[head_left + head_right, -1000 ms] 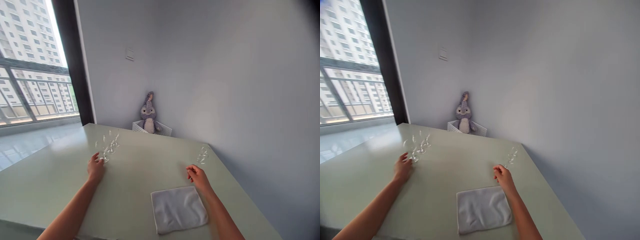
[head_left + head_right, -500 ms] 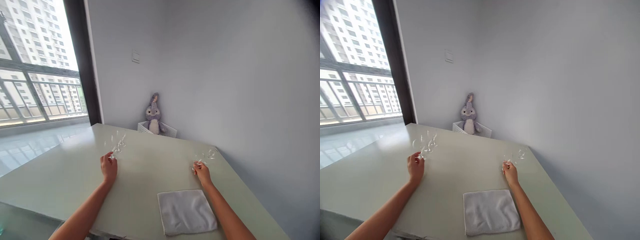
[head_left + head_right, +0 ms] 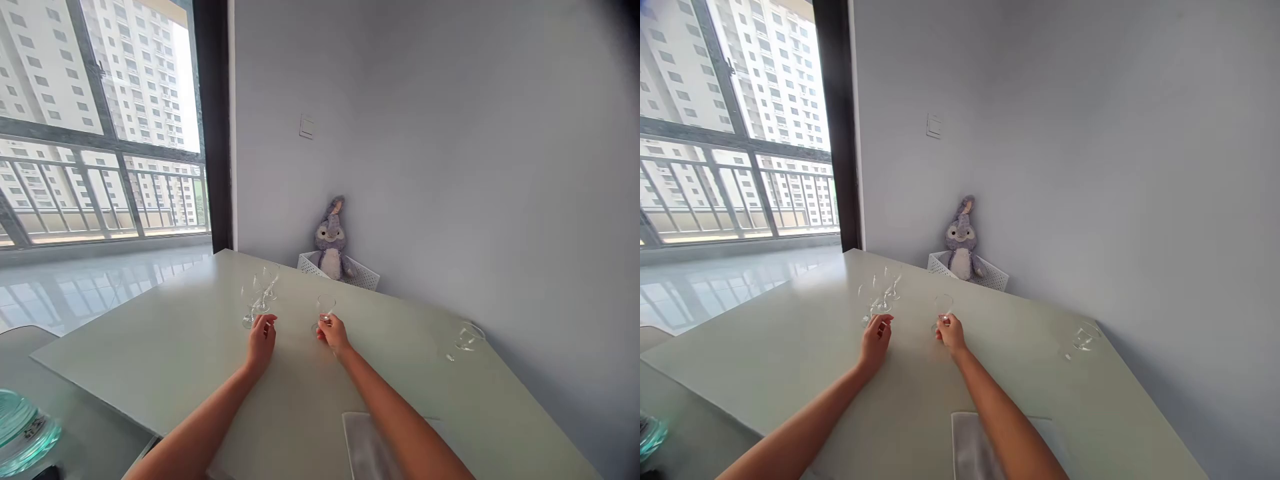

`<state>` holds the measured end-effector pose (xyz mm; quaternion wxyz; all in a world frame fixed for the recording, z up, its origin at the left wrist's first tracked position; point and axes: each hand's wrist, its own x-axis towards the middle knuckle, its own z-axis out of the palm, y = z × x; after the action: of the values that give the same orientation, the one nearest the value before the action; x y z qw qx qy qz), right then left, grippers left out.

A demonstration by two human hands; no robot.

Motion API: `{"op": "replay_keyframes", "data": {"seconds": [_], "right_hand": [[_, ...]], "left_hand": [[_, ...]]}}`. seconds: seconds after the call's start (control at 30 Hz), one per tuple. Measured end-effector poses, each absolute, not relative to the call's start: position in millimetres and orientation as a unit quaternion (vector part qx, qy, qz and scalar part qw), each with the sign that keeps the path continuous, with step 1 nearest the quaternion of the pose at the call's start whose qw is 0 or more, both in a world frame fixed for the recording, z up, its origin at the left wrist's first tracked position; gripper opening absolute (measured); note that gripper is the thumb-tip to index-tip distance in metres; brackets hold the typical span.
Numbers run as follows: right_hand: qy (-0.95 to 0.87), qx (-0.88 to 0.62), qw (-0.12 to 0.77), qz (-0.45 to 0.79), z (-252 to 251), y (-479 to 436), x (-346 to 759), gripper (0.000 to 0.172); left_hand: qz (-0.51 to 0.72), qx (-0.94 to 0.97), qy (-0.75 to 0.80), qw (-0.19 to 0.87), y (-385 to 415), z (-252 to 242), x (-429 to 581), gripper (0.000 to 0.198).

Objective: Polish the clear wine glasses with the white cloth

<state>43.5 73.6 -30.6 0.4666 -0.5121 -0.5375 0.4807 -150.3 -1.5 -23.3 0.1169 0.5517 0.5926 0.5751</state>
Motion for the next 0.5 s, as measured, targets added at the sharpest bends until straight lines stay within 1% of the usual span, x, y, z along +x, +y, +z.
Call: {"op": "replay_keyframes", "data": {"seconds": [0.17, 0.23, 0.37, 0.43, 0.5], "right_hand": [[-0.545, -0.496, 0.457, 0.498, -27.7, 94.8, -15.1, 0.024], [-0.547, -0.495, 0.455, 0.499, -24.9, 97.5, -31.6, 0.029], [-0.557, -0.496, 0.451, 0.49, -18.7, 90.8, -38.5, 0.046], [-0.559, -0.5, 0.451, 0.484, -16.6, 84.5, -21.0, 0.049], [-0.533, -0.528, 0.473, 0.462, -16.4, 78.4, 14.0, 0.047]], "left_hand": [[0.568, 0.553, 0.598, 0.12, 3.3, -25.6, -152.3, 0.022], [0.567, 0.554, 0.598, 0.117, 4.2, -25.5, -154.1, 0.022], [0.565, 0.567, 0.588, 0.118, 4.7, -25.4, -157.9, 0.022], [0.566, 0.565, 0.588, 0.12, 4.2, -26.2, -159.5, 0.021], [0.566, 0.564, 0.588, 0.124, 3.5, -27.5, -160.2, 0.02]]}}
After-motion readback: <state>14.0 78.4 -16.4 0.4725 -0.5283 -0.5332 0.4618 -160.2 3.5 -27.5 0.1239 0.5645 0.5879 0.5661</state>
